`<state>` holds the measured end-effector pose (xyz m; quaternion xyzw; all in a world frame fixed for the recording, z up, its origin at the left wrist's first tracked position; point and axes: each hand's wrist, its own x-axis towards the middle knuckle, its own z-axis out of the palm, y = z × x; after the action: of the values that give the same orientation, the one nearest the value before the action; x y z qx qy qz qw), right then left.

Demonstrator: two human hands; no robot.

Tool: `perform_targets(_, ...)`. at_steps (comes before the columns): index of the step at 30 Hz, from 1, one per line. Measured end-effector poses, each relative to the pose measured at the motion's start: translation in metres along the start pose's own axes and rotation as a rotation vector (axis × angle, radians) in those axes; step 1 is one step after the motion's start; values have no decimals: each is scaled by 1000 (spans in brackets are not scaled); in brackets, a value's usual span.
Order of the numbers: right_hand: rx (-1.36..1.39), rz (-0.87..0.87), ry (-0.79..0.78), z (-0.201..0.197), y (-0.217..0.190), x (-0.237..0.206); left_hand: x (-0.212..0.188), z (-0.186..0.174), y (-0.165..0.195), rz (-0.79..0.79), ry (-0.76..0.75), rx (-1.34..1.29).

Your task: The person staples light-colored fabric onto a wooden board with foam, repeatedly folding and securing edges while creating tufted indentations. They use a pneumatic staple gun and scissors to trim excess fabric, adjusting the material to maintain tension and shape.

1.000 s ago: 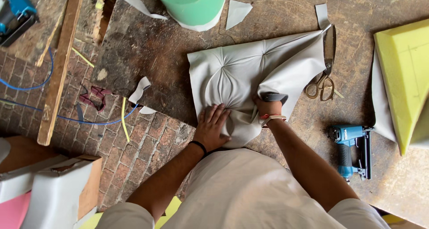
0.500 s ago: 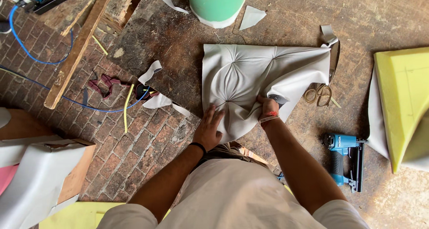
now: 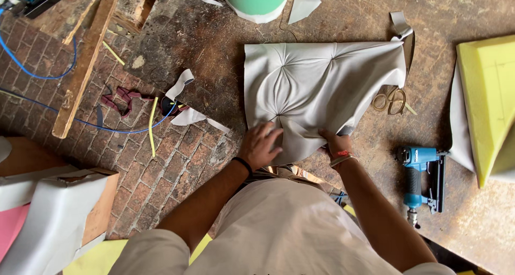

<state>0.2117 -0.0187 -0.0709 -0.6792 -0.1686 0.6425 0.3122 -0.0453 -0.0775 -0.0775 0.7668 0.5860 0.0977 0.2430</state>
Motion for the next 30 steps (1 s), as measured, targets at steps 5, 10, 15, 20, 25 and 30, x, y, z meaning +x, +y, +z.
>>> perform_targets(5,105,36,-253,-2,17,-29,-1,8,11,70,-78,57)
perform_targets(10,-134,-186,-406,30,50,-29,-11,21,2,160,-29,130)
perform_targets(15,226,-309,7,44,47,-15,-15,33,-10,154,-43,142)
perform_targets(20,16,17,342,31,33,-23,-18,32,-16,199,-4,293)
perform_targets(25,-93,55,283,28,31,-21,-22,29,-6,119,-52,222)
perform_targets(30,-286,-18,138,18,39,-17,-26,27,4,29,-99,115)
